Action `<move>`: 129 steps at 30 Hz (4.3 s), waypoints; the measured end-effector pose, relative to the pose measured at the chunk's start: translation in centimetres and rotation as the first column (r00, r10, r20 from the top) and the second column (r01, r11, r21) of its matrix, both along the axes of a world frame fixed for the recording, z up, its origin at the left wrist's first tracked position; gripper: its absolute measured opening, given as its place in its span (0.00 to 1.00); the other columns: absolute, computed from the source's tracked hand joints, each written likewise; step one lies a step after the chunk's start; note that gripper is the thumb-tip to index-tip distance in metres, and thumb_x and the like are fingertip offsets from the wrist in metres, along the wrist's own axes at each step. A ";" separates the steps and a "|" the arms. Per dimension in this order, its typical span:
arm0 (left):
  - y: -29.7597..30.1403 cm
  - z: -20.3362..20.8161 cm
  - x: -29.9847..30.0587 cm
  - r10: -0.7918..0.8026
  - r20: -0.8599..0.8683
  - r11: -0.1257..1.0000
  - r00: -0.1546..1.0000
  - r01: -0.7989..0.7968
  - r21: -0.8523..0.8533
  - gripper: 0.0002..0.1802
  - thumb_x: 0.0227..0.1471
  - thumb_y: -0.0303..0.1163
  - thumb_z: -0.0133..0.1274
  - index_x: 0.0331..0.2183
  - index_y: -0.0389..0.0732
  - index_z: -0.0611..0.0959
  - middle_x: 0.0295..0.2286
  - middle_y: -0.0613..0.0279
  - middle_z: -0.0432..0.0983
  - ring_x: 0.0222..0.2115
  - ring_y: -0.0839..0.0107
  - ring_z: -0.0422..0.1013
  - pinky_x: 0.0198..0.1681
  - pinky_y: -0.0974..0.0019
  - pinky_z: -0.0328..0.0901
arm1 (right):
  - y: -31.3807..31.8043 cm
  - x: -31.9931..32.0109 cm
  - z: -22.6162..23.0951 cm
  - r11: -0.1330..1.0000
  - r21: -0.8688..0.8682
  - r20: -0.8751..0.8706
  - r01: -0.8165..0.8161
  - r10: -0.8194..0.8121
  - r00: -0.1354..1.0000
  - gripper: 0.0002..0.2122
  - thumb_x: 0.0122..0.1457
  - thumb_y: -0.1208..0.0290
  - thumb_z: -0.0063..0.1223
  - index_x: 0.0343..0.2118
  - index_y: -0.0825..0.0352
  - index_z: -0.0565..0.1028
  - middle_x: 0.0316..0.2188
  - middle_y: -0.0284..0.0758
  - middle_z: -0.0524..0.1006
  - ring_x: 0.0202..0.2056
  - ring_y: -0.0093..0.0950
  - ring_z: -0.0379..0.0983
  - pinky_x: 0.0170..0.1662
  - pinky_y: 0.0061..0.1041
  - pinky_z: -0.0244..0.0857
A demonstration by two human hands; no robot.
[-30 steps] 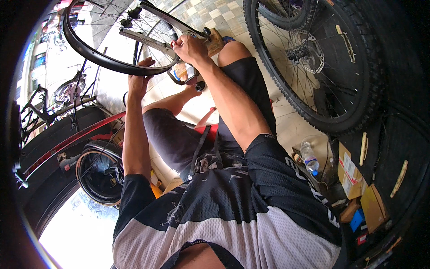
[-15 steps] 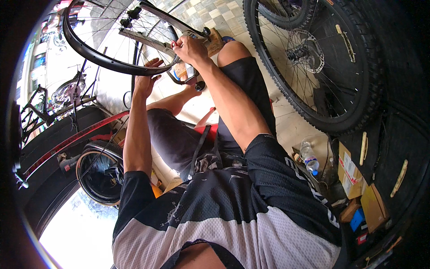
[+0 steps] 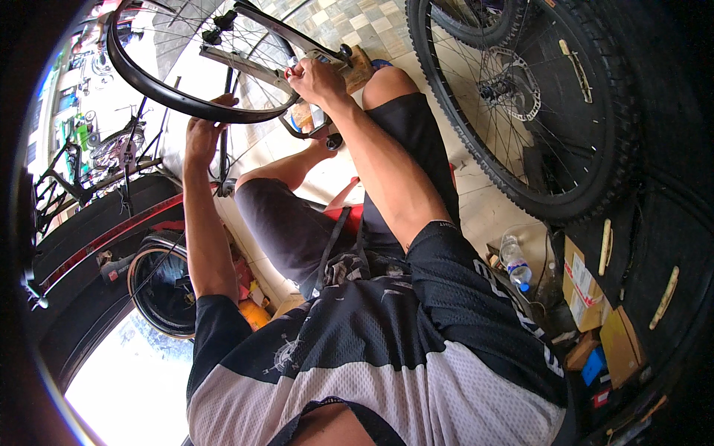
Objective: The person adjusts the spokes of a bicycle wheel mounted on a truing stand using a spoke wrench. They rotate the wheel and tighten or loosen individual spokes to align the rim.
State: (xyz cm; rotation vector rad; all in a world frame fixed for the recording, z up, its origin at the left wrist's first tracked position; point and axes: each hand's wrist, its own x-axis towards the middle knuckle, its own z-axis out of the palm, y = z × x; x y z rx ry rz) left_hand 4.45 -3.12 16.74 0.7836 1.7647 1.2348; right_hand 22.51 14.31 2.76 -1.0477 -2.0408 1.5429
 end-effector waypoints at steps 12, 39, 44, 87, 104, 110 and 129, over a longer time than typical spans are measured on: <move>3.3 10.3 -4.1 0.158 -0.102 0.973 0.982 -0.137 0.187 0.20 0.59 0.20 0.40 0.51 0.26 0.76 0.52 0.45 0.73 0.54 0.58 0.69 0.57 0.56 0.65 | 0.1 0.1 0.5 0.999 -0.030 0.056 -0.025 0.027 0.998 0.15 0.55 0.56 0.59 0.35 0.64 0.80 0.30 0.38 0.83 0.32 0.33 0.81 0.38 0.32 0.72; 3.8 7.7 -6.5 0.424 0.061 0.840 0.904 -0.417 0.347 0.31 0.56 0.22 0.37 0.62 0.33 0.58 0.54 0.46 0.66 0.53 0.58 0.66 0.57 0.53 0.63 | 0.2 0.1 0.2 0.999 -0.030 0.005 -0.017 0.017 1.000 0.14 0.53 0.56 0.57 0.33 0.63 0.80 0.29 0.44 0.82 0.35 0.42 0.80 0.40 0.38 0.73; 1.5 -1.3 -3.6 0.322 0.003 0.939 0.947 -0.320 0.125 0.27 0.63 0.35 0.45 0.59 0.31 0.66 0.55 0.47 0.67 0.51 0.62 0.70 0.53 0.63 0.65 | 0.1 0.2 0.2 0.999 -0.027 -0.004 -0.022 0.022 1.000 0.14 0.53 0.57 0.57 0.34 0.64 0.80 0.29 0.43 0.82 0.35 0.41 0.80 0.40 0.38 0.73; 0.2 -5.1 0.8 0.450 0.200 0.892 0.870 -0.431 -0.135 0.17 0.62 0.40 0.51 0.48 0.40 0.75 0.42 0.53 0.79 0.45 0.65 0.74 0.46 0.59 0.66 | 0.1 0.3 0.4 0.999 -0.036 0.049 -0.019 0.021 0.999 0.14 0.53 0.55 0.57 0.33 0.61 0.80 0.30 0.42 0.82 0.36 0.40 0.80 0.42 0.38 0.72; 3.2 6.5 -1.7 0.410 0.140 0.900 0.901 -0.425 0.100 0.23 0.66 0.40 0.38 0.52 0.31 0.71 0.49 0.43 0.72 0.51 0.56 0.68 0.58 0.51 0.60 | 0.2 0.2 -0.1 0.998 -0.060 0.069 -0.035 0.039 0.997 0.15 0.53 0.55 0.56 0.36 0.61 0.80 0.32 0.40 0.82 0.38 0.40 0.79 0.43 0.38 0.71; 2.5 3.4 -2.5 0.509 0.161 0.851 0.845 -0.523 0.052 0.23 0.67 0.37 0.36 0.58 0.35 0.66 0.49 0.46 0.72 0.50 0.58 0.69 0.57 0.49 0.60 | 0.1 0.2 -0.1 0.998 -0.044 0.069 -0.037 0.040 0.997 0.15 0.53 0.55 0.56 0.36 0.61 0.80 0.32 0.40 0.82 0.38 0.40 0.79 0.43 0.38 0.71; 2.8 3.2 -3.3 0.278 0.223 0.937 0.934 -0.315 0.152 0.13 0.62 0.31 0.46 0.44 0.32 0.72 0.35 0.55 0.77 0.43 0.53 0.75 0.56 0.51 0.65 | 0.1 0.2 0.0 0.998 -0.054 0.091 -0.042 0.047 0.995 0.15 0.53 0.55 0.56 0.36 0.61 0.79 0.33 0.41 0.82 0.38 0.40 0.79 0.43 0.39 0.72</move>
